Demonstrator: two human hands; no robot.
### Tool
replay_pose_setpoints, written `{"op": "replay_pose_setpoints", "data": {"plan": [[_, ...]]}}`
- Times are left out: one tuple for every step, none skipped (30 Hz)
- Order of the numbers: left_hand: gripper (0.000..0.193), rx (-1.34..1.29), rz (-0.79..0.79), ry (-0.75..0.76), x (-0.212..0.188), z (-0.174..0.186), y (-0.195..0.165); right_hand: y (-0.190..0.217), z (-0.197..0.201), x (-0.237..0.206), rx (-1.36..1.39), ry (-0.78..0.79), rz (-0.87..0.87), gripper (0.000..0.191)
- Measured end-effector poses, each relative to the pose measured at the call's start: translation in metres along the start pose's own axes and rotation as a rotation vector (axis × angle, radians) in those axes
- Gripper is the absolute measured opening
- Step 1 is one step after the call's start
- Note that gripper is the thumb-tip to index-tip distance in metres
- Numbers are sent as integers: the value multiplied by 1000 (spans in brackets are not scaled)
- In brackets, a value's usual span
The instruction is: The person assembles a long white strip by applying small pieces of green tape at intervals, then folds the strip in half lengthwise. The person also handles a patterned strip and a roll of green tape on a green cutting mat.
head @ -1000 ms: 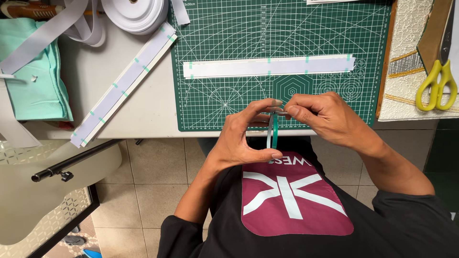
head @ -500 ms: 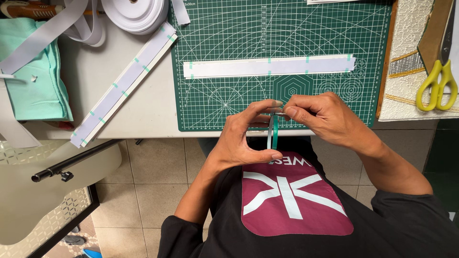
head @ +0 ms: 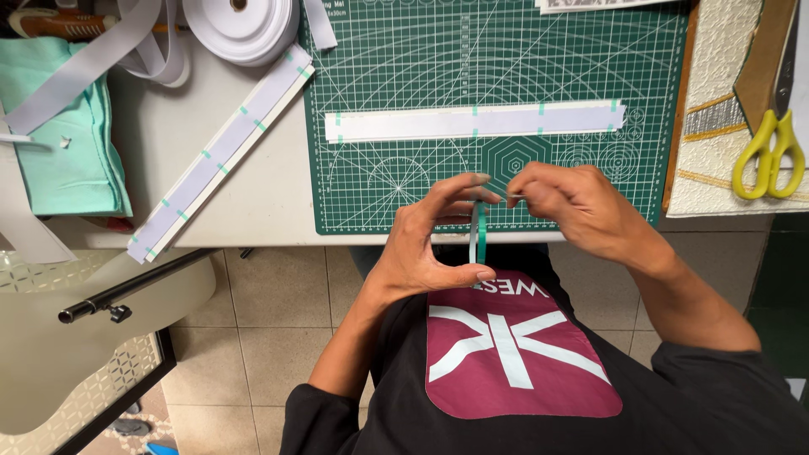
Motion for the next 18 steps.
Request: {"op": "replay_pose_setpoints", "data": {"plan": [[99, 24, 7, -49, 0, 2, 1, 1, -2, -1, 70, -2, 60, 45], [99, 48, 14, -100, 1, 3, 3, 3, -4, -4, 141, -1, 121, 47], [100, 70, 22, -149, 1, 5, 4, 8, -7, -8, 91, -20, 210, 44], [100, 29, 36, -171, 1, 5, 7, 13, -15, -14, 42, -39, 297, 44], [100, -12, 49, -193, 2, 4, 9, 20, -24, -20, -9, -58, 385, 45], [101, -52, 61, -211, 4, 4, 11, 16, -30, -21, 25, -78, 325, 38], [101, -58, 74, -215, 5, 2, 13, 13, -37, -22, 60, -103, 261, 32], [100, -68, 87, -212, 6, 0, 13, 10, -41, -24, 94, -132, 193, 26], [100, -82, 96, -203, 8, -3, 14, 14, -43, -26, 116, -126, 245, 24], [100, -83, 99, -207, 9, -4, 14, 19, -43, -29, 134, -126, 297, 22], [101, -87, 97, -205, 8, -5, 13, 24, -39, -33, 145, -132, 349, 22], [101, -98, 93, -200, 9, -6, 12, 28, -30, -39, 76, -162, 373, 24], [102, -71, 68, -198, 9, -6, 11, 32, -20, -45, 9, -188, 395, 26], [102, -40, 42, -201, 9, -4, 9, 35, -10, -50, -58, -210, 419, 28], [103, -7, 17, -211, 9, -3, 9, 36, 7, -55, -234, -308, 416, 27], [99, 18, 24, -228, 8, -1, 11, 37, 24, -60, -404, -398, 411, 27], [95, 49, 32, -249, 7, 2, 13, 31, 45, -65, -560, -499, 281, 27], [92, 81, 42, -275, 7, 6, 16, 25, 67, -73, -711, -593, 148, 27]]}}
Point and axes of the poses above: each hand's wrist, its own x-axis towards the middle knuckle, its own z-axis out of the back of the hand, y = z × x, the point moved 7 cm from there along x, towards the middle knuckle, and after that the axes turned 9 degrees about x, right-handed, at the moved point
